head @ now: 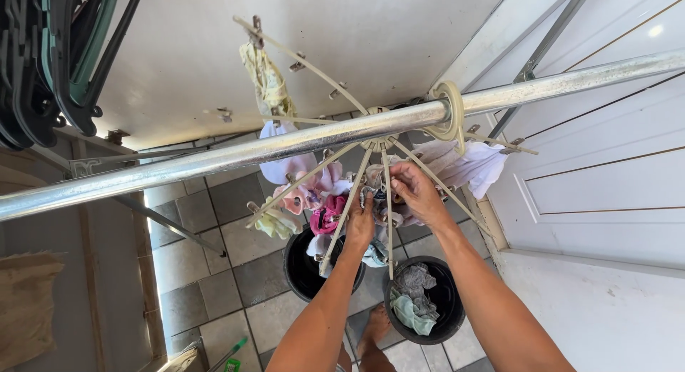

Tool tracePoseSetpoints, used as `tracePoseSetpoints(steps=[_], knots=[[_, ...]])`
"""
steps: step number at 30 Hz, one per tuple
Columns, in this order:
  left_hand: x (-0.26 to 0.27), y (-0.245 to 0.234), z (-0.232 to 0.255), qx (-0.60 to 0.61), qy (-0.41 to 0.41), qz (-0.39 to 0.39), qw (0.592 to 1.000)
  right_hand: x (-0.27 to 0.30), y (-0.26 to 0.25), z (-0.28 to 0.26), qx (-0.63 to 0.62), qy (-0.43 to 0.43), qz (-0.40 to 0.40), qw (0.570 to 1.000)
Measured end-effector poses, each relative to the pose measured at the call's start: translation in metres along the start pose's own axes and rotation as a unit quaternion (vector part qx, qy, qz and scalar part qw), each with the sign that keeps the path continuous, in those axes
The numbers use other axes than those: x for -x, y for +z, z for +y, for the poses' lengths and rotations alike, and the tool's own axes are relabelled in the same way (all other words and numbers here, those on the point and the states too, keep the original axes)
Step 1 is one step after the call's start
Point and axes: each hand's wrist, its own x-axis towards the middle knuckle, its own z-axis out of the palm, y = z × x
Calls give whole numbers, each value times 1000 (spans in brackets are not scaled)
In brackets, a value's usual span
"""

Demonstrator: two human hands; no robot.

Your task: Hanging wet clothes and underwear onto a circular drying rack and positioning a laundry pole.

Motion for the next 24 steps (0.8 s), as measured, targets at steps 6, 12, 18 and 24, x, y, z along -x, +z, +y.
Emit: tracePoseSetpoints(steps=[6, 12, 18, 24], knots=[[17, -6, 21, 15, 64, 11, 998, 6, 14, -6, -51, 12, 62, 997], [26, 4, 69, 113, -52, 37, 992, 5, 6, 12, -71, -45, 90, 992], [19, 20, 47, 106, -27, 47, 993, 12, 11, 1, -108, -22, 118, 987], [16, 33, 42, 270, -72, 56, 959, 17, -2, 24, -74, -48, 115, 989]])
